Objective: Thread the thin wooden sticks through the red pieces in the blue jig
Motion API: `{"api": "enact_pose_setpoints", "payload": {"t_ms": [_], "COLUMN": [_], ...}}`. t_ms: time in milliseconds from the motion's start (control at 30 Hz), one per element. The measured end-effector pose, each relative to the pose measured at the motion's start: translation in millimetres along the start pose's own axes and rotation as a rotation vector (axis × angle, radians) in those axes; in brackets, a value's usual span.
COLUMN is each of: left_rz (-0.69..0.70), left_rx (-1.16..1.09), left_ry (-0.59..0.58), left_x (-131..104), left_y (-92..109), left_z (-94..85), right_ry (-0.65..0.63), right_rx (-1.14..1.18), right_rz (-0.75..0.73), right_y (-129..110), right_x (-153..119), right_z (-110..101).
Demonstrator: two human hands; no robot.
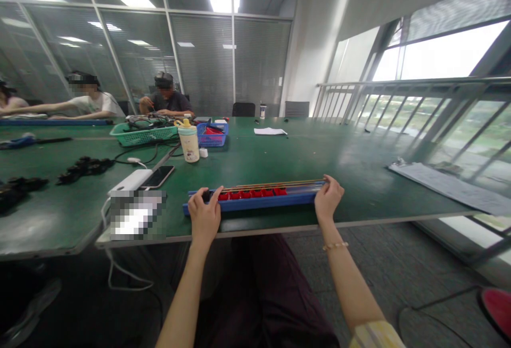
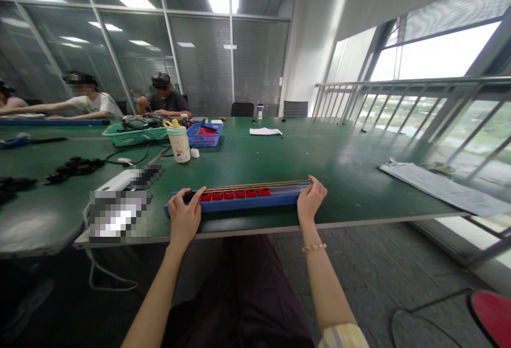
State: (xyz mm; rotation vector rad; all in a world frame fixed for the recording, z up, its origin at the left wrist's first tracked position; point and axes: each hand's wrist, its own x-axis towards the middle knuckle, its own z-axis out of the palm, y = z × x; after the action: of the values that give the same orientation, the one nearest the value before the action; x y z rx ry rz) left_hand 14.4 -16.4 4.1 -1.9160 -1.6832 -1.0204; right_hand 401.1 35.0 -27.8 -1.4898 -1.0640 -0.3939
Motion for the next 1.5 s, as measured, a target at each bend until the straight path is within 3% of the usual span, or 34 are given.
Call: {"api": "enact_pose_setpoints", "payload": {"t_ms": [233,567,1000,1500], "left_rz": [0.006,-0.004,0.0,-0.007], "left_rx": [0.003,-0.013,-0.024,-0.041], "left_ry": [-0.003,-0.004,0.001,0.012], "left_x": [-1,0,-2,-6], "left_y": [0,0,-1,-2], "left_z": [-0.1,-0.7,-2.0,-2.2], "right_ry": [0.12,0.134,0.14,0.032], "right_rx": [-0.024,-0.032,-0.025,0.004], "right_rz": [0.066,0.139,0.106,0.09], "right_y": [-2,-6,4,9], "right_x": [-1,-2,-2,-7], "right_z": [-4,-5,-2,-1]}}
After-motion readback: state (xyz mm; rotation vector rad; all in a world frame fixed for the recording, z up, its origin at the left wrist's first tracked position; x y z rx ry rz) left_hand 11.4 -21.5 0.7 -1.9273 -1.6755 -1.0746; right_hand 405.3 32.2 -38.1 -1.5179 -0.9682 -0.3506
